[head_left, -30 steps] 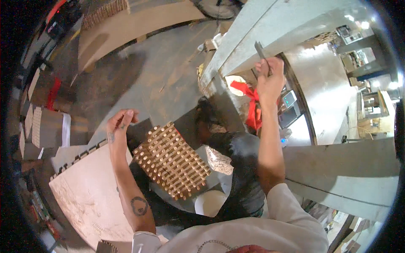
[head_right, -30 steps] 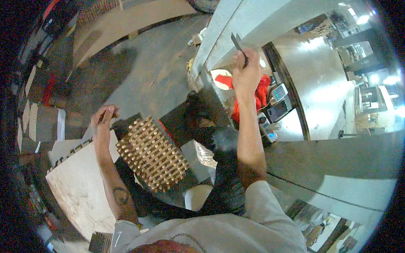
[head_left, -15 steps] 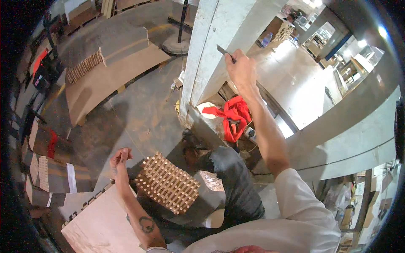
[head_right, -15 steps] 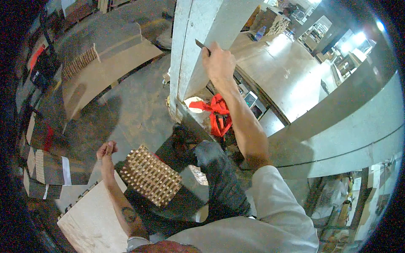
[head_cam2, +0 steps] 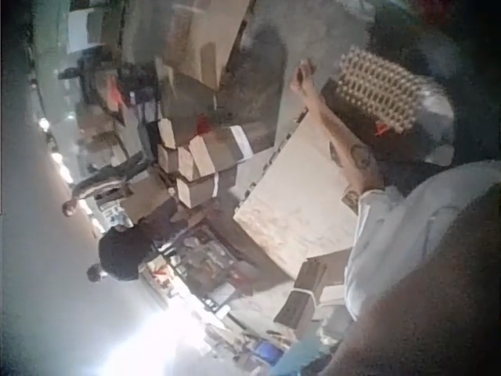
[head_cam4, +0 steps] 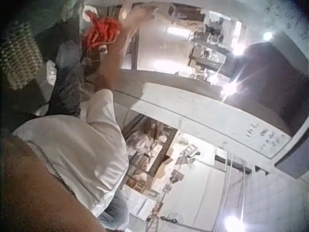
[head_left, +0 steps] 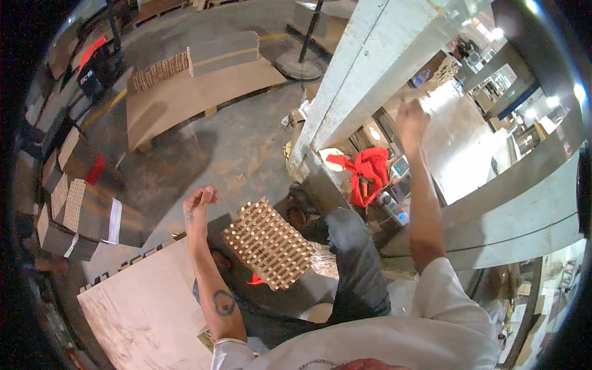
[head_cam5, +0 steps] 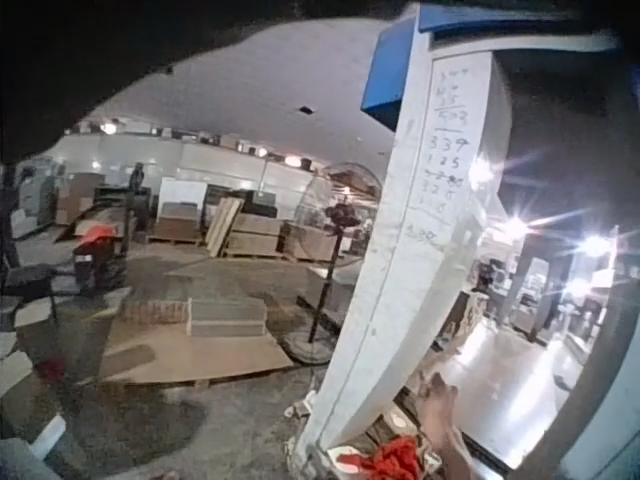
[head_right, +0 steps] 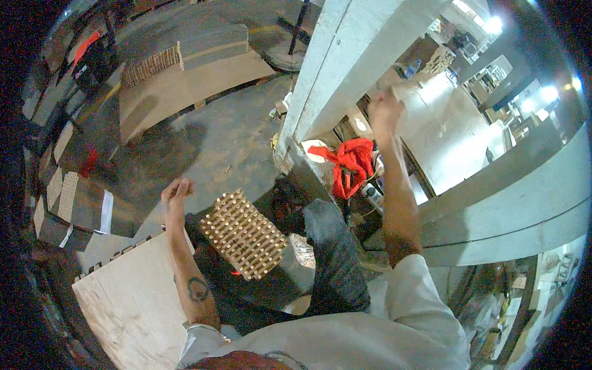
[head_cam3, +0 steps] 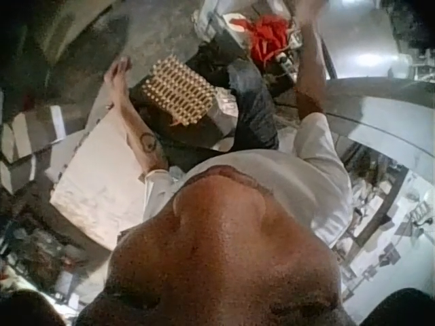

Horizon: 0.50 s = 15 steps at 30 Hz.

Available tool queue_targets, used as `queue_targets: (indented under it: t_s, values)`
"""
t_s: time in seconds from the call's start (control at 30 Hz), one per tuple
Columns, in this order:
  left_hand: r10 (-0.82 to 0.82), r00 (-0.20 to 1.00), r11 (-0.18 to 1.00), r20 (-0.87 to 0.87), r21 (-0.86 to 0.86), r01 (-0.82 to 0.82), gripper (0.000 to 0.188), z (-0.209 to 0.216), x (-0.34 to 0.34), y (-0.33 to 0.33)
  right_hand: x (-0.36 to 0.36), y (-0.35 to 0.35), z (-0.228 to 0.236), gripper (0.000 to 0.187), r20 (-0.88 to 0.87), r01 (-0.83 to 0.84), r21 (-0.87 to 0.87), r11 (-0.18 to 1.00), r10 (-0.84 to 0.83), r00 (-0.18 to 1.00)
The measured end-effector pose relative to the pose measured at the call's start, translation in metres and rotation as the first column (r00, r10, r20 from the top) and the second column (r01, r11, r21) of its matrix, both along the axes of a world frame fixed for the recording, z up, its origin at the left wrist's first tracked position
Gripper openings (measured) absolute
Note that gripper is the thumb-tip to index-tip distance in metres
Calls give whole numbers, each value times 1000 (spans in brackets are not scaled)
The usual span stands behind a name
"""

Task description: The person scrapes and trims the ends of wooden pegs embedded in a wooden frame using a small blade, then wipes the frame with a red cloth.

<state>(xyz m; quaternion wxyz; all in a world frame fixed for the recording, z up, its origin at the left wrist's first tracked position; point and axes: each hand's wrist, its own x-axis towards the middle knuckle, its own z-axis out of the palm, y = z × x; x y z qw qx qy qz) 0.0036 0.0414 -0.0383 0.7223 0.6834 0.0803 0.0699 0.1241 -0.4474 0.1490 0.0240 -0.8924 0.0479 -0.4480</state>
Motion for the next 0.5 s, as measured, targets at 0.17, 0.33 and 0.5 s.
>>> queue_targets:
  t_s: [0.17,0.33,0.5]
  values:
    - [-42,996,996,83,-73,48,38,-4,3,-4,-20,-1,31,27,5,-171,138,975,172,985]
    - [-43,997,995,68,-83,49,36,-8,7,-7,7,5,53,32,12,-276,103,955,277,961]
    - [-44,997,997,58,-65,48,36,-3,6,-6,6,-25,35,28,-88,47,40,998,-43,995]
